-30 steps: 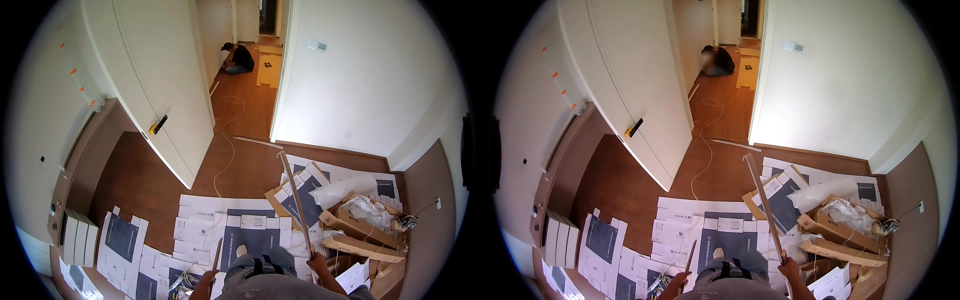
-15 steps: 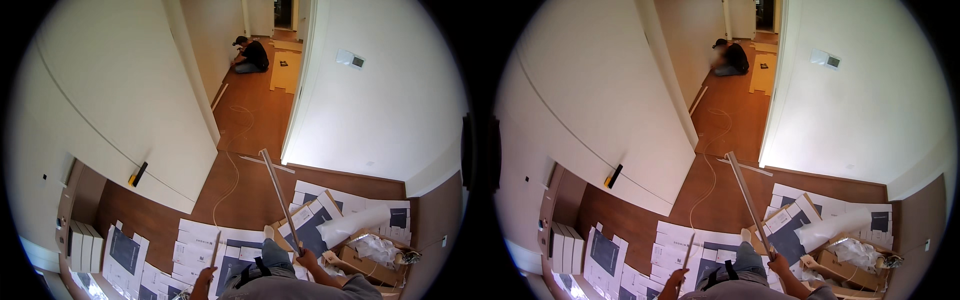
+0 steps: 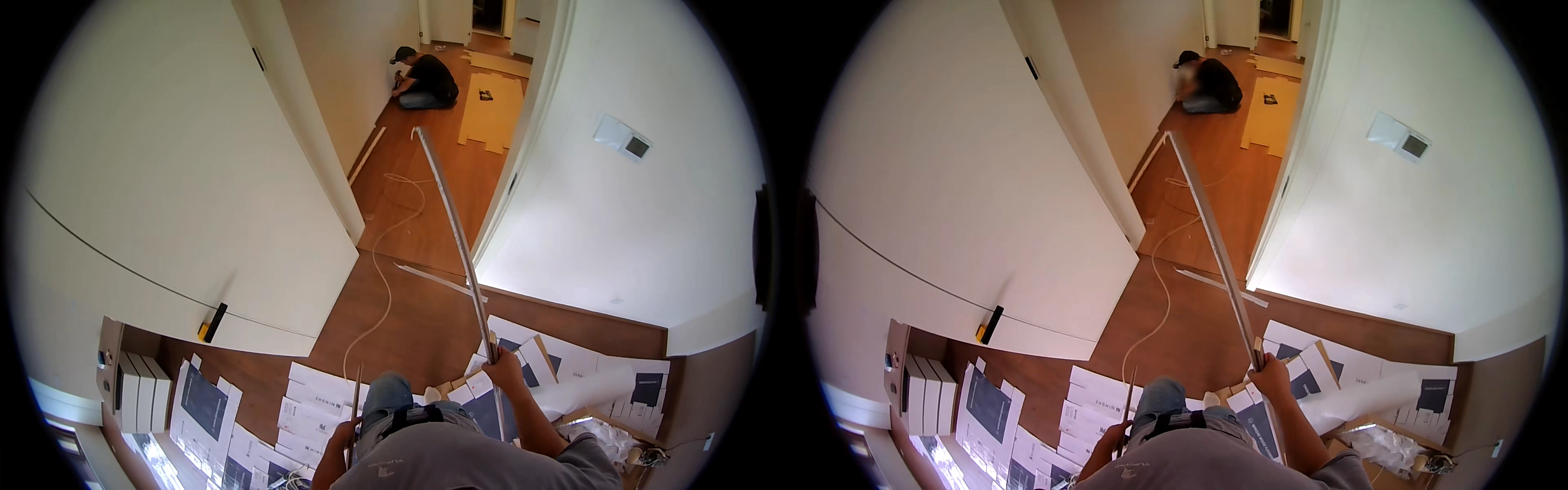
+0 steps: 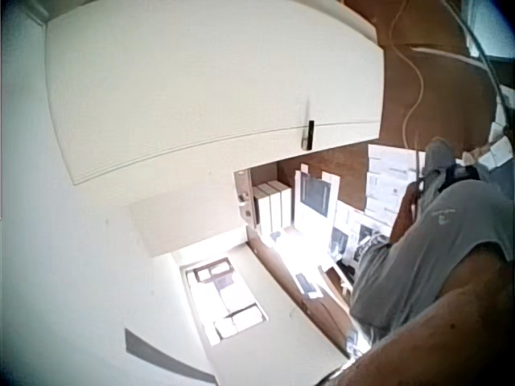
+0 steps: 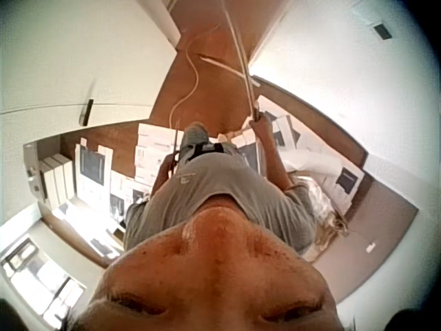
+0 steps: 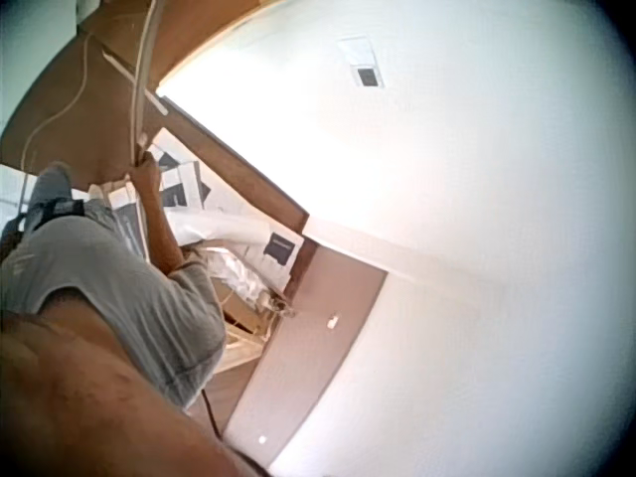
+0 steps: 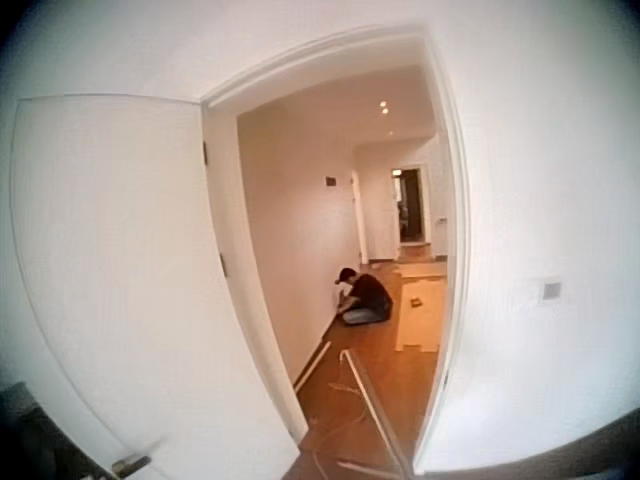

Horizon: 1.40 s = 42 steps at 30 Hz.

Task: The person cuts wooden floorboards using a miter saw on a balcony, carries them inside, and fits them against the wall in a room, marking them with a pencil.

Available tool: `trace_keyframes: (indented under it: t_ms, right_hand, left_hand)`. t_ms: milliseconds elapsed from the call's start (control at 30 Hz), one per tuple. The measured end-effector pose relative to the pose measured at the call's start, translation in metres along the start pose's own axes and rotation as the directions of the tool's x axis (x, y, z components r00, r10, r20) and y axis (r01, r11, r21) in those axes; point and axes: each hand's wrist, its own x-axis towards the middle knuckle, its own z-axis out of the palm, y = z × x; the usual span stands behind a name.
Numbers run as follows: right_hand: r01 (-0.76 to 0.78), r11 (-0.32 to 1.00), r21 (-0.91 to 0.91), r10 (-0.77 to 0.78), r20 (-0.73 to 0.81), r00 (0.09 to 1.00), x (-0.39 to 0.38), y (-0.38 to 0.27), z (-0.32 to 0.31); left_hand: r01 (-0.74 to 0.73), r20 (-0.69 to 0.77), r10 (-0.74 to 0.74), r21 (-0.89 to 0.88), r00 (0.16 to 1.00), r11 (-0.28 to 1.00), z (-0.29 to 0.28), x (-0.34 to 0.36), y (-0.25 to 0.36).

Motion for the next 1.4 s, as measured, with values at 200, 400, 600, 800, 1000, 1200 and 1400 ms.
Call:
trace_keyframes:
  t_ms: [200, 400, 600, 800, 1000, 1200, 1400]
  right_hand:
    - [0.1, 0.983, 0.153, -0.077, -0.149, 0.986, 0.098, -0.081, -0.049]
    - [0.173, 0.95, 0.26, -0.098, -0.28, 0.955, 0.222, -0.168, -0.098]
    - [0.257, 0.923, 0.287, -0.126, -0.406, 0.905, 0.332, -0.288, -0.167]
    - [0.294, 0.879, 0.374, -0.092, -0.472, 0.877, 0.455, -0.362, -0.214]
    - [0.348, 0.819, 0.457, -0.036, -0.563, 0.825, 0.612, -0.371, -0.263]
    - [0.294, 0.795, 0.531, 0.012, -0.498, 0.867, 0.751, -0.373, -0.335]
    - [0.281, 0.767, 0.576, 0.11, -0.55, 0.828, 0.872, -0.361, -0.394]
  left_hand:
    - [0.024, 0.028, -0.025, 0.053, 0.999, 0.998, -0.01, 0.071, 0.083]
    - [0.035, 0.108, -0.046, 0.096, 0.993, 0.995, -0.023, 0.162, 0.221]
    - [-0.014, 0.135, -0.003, 0.125, 0.991, 0.992, -0.044, 0.173, 0.389]
    - [-0.027, 0.1, 0.011, 0.161, 0.995, 0.987, -0.061, 0.196, 0.482]
    - [0.045, 0.101, -0.064, 0.179, 0.993, 0.983, -0.029, 0.223, 0.583]
    - [0.048, 0.034, -0.053, 0.149, 0.998, 0.988, 0.017, 0.225, 0.742]
    - [0.005, -0.006, -0.004, 0.16, 1.0, 0.987, 0.063, 0.226, 0.935]
